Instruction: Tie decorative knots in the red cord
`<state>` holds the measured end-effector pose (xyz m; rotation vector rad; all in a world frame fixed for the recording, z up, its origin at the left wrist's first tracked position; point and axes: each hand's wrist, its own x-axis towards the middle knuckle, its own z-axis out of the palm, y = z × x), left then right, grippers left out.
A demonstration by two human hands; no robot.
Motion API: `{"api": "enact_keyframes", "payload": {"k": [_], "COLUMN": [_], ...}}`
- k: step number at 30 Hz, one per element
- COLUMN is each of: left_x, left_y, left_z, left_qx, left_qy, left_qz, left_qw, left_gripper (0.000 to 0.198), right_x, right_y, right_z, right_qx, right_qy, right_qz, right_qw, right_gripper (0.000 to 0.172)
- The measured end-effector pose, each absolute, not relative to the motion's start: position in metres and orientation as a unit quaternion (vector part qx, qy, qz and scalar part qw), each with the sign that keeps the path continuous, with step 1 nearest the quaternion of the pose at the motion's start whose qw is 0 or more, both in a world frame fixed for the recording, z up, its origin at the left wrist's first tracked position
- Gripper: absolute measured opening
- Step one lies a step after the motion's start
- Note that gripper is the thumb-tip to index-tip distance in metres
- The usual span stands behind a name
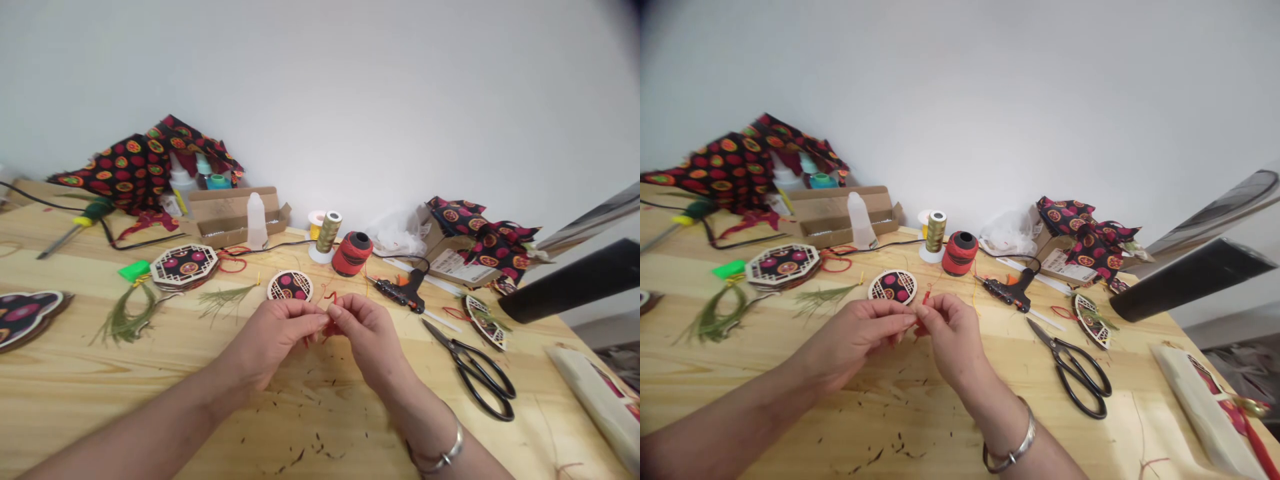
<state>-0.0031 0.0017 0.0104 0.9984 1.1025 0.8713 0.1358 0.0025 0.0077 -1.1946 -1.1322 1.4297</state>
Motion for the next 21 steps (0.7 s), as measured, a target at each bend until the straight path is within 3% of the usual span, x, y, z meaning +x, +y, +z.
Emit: {"api": "enact_keyframes", "payload": {"k": [9,21], "left_x": [-0.0043,-0.0046], "left_y": [0.0021,0.0021], "left_z": [0.0062,0.0076], "left_qx": [0.460,0.448], "left_qy": [0.464,0.479], "left_qz": [0.379,0.378], "left_qw": [0.655,0.653], "left_gripper": [0.015,0.016], "right_x": [0.1367,0.1400], "right_y": [0.0018,0.0035], "right_z": [0.0108,0.0114], "right_qx": [-0.451,-0.468], "right_qy": [-0.404,-0.427], "right_qz": [0.653,0.629], "right_qw": [0.455,0.451], "right_gripper": [0.024,0.025]}}
